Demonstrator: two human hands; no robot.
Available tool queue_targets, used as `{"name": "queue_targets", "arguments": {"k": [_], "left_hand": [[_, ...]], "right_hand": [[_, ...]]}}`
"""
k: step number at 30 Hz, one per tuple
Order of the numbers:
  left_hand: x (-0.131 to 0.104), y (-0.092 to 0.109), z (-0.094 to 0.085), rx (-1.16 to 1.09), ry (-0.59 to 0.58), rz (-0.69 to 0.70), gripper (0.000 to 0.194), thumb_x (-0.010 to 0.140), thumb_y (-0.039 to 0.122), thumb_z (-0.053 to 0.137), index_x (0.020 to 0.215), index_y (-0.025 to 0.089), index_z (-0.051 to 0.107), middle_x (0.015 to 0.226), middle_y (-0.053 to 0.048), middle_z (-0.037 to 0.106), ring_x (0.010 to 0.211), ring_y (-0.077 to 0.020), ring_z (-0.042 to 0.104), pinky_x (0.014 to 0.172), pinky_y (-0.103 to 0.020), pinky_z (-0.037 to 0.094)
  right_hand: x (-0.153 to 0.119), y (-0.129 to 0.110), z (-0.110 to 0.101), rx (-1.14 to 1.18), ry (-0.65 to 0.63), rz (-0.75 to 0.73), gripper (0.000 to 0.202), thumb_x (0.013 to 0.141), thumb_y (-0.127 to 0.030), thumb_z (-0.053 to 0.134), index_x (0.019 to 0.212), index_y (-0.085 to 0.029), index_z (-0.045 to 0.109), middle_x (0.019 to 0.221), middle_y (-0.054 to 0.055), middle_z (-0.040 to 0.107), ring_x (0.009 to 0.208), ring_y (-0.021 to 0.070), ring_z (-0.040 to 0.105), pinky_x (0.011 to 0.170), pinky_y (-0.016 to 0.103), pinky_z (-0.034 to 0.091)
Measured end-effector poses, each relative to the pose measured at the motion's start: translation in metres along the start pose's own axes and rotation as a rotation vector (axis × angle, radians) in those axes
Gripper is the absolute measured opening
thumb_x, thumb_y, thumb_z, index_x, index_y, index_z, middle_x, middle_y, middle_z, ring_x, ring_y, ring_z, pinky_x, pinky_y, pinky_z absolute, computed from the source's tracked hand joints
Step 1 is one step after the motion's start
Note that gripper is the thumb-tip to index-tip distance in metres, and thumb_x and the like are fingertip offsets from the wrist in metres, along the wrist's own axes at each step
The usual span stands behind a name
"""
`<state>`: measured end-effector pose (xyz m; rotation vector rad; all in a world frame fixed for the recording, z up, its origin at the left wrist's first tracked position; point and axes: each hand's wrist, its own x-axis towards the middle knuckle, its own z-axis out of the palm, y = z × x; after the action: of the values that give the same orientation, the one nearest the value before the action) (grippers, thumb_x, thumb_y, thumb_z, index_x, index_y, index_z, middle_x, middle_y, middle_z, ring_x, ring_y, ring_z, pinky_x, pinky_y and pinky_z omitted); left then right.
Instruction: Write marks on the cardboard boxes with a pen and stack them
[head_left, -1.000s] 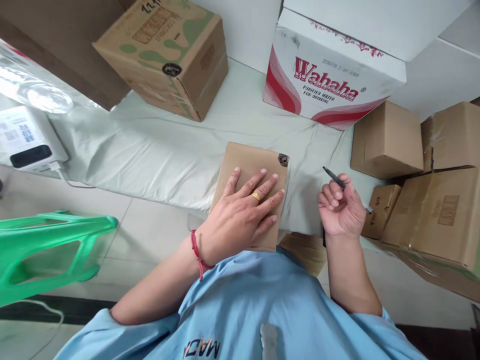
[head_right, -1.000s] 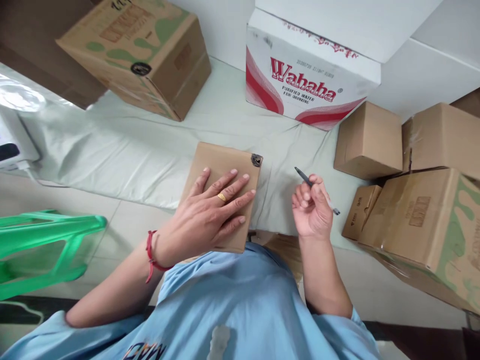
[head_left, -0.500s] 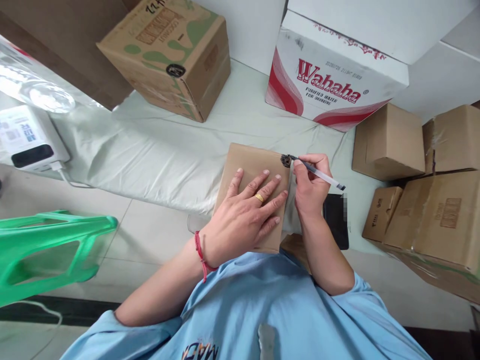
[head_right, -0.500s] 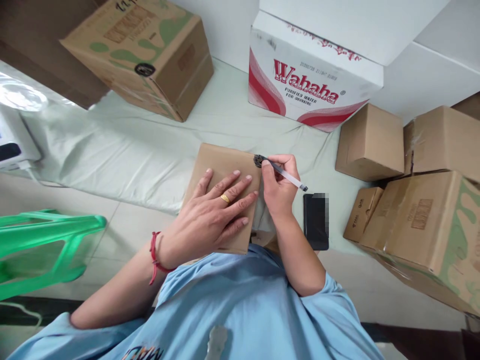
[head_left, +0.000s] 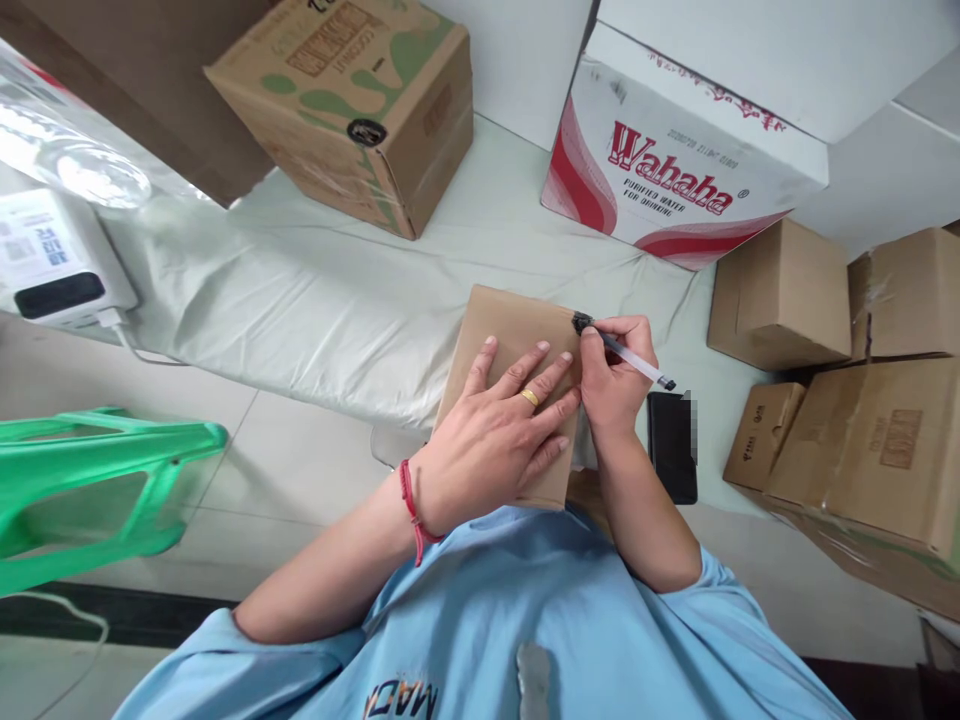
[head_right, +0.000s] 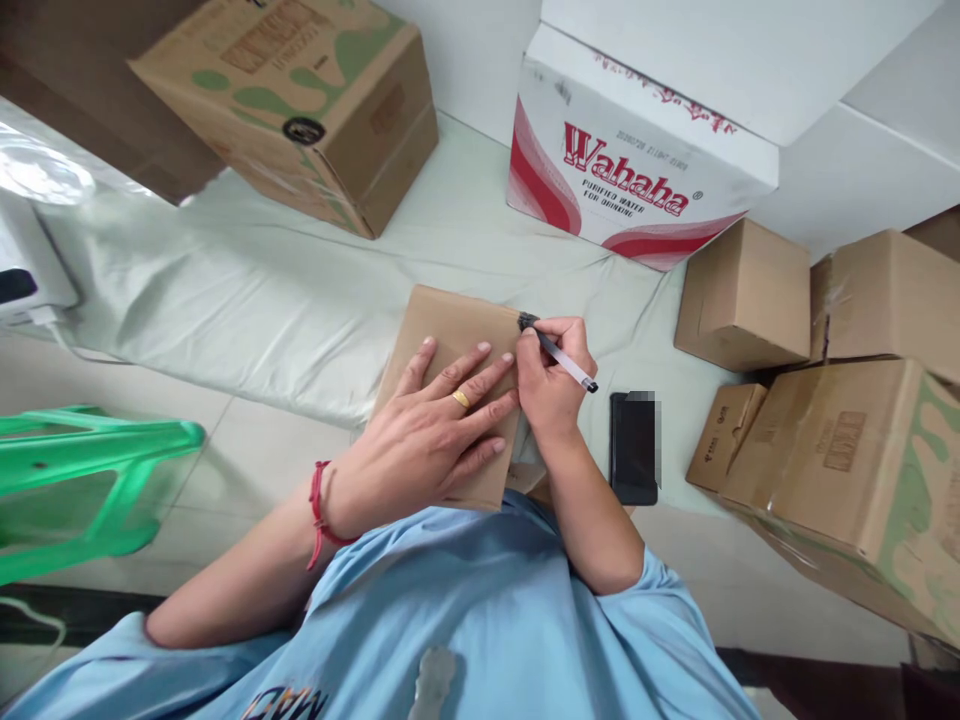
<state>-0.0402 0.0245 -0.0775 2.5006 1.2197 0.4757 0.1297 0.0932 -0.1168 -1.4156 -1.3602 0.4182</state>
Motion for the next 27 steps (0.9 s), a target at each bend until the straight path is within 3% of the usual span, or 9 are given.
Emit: {"name": "queue_targets", "arguments": {"k": [14,21,27], "left_hand": [[-0.001,0.000,0.001,-0.007,0.003,-0.007,0.046,0.113,0.037,0.053,0.155,0.023,0.065,0.175,-0.012,0.049,0.166,-0.0392,0.040,0.137,-0.077,0.019],[-0.002,0.000,0.003,-0.001,0.015,0.001,0.048,0.113,0.037,0.052,0.157,0.022,0.063,0.175,-0.012,0.049,0.166,-0.0396,0.041,0.136,-0.078,0.021],[-0.002,-0.001,0.003,0.001,0.008,0.000,0.047,0.114,0.037,0.050,0.157,0.022,0.063,0.175,-0.013,0.048,0.166,-0.0401,0.041,0.135,-0.080,0.022]], "right_hand": [[-0.003,-0.002,-0.018,0.005,0.002,0.016,0.004,0.081,-0.023,0.063,0.080,-0.025,0.060,0.065,-0.007,0.056,0.062,0.0133,0.051,0.062,0.028,0.043],[-0.003,0.002,-0.021,0.032,0.099,0.023,0.005,0.087,-0.026,0.067,0.085,-0.023,0.064,0.069,-0.006,0.058,0.064,0.0132,0.052,0.064,0.029,0.044],[-0.003,0.007,-0.023,0.061,0.040,0.037,0.006,0.086,-0.027,0.067,0.084,-0.023,0.064,0.070,-0.005,0.060,0.065,0.0137,0.054,0.064,0.029,0.044]]}}
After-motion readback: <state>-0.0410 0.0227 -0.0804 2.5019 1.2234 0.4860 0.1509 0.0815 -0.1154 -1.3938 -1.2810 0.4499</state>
